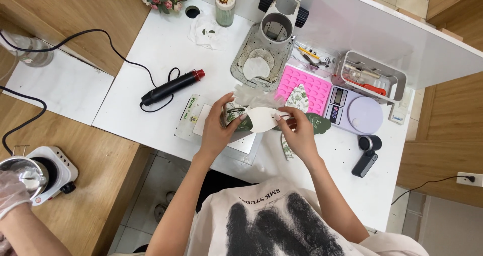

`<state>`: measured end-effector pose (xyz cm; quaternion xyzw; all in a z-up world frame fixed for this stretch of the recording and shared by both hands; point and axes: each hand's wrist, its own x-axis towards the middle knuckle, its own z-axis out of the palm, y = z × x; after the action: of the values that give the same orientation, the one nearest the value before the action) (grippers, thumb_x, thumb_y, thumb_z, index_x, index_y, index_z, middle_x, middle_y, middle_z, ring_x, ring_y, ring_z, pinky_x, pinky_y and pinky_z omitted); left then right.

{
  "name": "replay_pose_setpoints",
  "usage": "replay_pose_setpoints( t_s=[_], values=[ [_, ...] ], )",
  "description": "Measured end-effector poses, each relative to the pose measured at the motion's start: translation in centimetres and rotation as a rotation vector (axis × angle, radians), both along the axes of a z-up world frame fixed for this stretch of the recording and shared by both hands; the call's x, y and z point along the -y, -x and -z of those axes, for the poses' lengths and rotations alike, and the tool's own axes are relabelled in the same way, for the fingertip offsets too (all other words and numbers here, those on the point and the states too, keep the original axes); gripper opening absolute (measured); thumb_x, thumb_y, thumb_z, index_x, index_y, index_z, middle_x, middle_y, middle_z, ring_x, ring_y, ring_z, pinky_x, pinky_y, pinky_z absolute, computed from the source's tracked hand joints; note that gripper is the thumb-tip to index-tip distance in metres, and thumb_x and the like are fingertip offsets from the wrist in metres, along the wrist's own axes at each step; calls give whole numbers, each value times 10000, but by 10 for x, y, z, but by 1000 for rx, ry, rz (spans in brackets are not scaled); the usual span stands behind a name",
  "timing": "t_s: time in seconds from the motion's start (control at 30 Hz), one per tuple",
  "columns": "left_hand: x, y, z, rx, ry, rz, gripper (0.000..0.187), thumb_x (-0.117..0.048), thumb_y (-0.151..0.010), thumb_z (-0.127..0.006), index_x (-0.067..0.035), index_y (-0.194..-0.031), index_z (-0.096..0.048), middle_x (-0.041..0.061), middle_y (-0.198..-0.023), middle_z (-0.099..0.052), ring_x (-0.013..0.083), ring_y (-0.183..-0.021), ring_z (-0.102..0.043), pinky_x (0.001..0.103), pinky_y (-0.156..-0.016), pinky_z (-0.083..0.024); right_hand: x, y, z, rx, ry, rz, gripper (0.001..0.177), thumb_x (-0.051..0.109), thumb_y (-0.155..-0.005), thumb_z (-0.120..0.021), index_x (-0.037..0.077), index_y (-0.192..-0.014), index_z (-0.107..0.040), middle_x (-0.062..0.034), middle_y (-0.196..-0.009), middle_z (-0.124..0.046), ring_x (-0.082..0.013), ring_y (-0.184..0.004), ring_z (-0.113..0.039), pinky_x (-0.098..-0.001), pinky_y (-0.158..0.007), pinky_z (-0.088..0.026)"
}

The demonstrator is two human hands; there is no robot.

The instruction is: Folding a patterned paper template into a small decorative box.

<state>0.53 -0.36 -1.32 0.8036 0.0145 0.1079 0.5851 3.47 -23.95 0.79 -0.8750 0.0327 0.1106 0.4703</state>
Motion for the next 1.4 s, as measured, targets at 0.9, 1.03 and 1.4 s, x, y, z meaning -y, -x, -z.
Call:
replay_pose_setpoints(
  t_s=[0.9,1.03,1.4],
  values=[
    [55,64,49,394,-140,-215,872,-162,-927,-798,-238,-1572,-216,224,-1643,-223,429,-1579,-304,559,-1241,-406,-70,44,-56,710,283,-586,112,223,-852,-780,123,-901,-770,-4,-657,-712,-172,-611,-697,-332,-643,-521],
    [44,62,42,338,20,-210,811,-98,-906,-766,-183,-1527,-251,216,-1615,-261,403,-1545,-330,491,-1188,-441,-69,30,-77,399,133,-839,309,261,-851,-803,136,-1131,-771,-14,-636,-715,-178,-615,-712,-334,-634,-538],
    [1,49,35,170,210,-93,837,-31,-882,-466,-11,-1638,-109,210,-1697,-242,364,-1588,-253,464,-1299,-236,-46,-28,-43,558,24,-601,363,95,-949,-711,97,-1311,-679,-117,-1226,-678,-244,-1057,-684,-381,-865,-589]
  ],
)
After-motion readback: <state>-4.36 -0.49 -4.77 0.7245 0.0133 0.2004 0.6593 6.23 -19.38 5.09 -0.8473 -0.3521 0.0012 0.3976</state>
